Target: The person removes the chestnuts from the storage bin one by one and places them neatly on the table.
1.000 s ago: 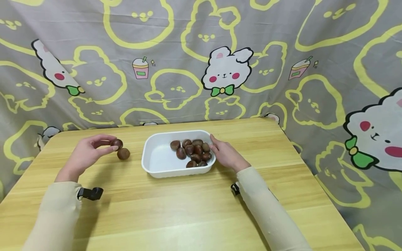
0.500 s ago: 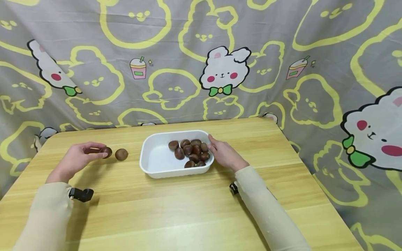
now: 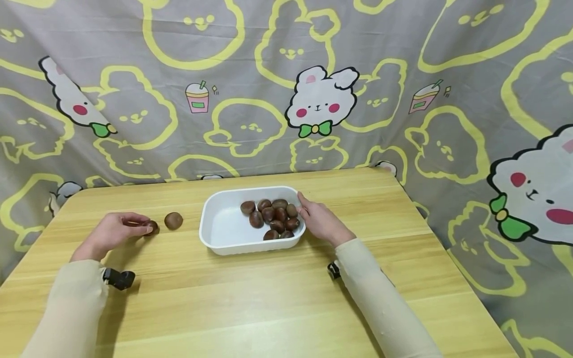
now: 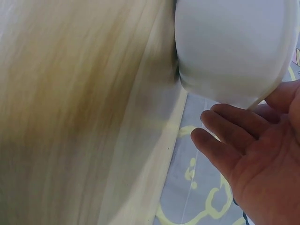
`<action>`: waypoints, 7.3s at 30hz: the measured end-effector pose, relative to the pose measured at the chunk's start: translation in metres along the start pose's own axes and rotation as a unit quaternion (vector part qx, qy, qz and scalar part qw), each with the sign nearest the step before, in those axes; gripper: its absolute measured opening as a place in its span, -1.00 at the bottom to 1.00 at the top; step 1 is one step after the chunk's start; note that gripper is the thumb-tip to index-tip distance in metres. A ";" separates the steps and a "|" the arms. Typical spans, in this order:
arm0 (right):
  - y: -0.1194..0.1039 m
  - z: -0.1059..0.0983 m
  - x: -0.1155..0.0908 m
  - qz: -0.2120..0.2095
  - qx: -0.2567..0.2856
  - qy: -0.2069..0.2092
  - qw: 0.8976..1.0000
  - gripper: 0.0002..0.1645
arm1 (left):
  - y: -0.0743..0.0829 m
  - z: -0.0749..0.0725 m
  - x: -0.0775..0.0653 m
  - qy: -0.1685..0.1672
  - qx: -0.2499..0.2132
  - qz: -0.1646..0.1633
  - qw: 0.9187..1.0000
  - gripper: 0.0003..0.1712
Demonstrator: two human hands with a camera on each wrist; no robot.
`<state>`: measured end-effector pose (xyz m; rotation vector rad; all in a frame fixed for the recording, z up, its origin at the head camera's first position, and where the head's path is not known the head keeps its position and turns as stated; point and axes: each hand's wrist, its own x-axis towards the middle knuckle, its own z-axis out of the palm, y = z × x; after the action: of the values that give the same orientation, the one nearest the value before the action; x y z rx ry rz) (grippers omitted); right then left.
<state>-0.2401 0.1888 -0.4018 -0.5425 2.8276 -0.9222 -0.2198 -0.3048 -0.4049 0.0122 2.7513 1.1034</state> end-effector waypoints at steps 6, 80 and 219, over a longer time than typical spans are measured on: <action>0.002 -0.001 -0.001 0.001 0.000 -0.001 1.000 -0.39 | 0.004 0.002 0.002 -0.007 -0.004 -0.007 1.000 -0.39; 0.005 0.003 -0.002 0.005 -0.002 0.019 1.000 -0.40 | 0.171 0.168 0.052 -0.033 0.025 0.221 0.974 -0.59; 0.005 0.001 0.000 0.001 0.022 0.015 1.000 -0.41 | -0.031 -0.009 -0.021 0.052 0.098 0.019 0.994 -0.35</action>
<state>-0.2414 0.1915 -0.4057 -0.5233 2.8268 -0.9976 -0.1991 -0.3346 -0.4166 0.0350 2.9547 0.8603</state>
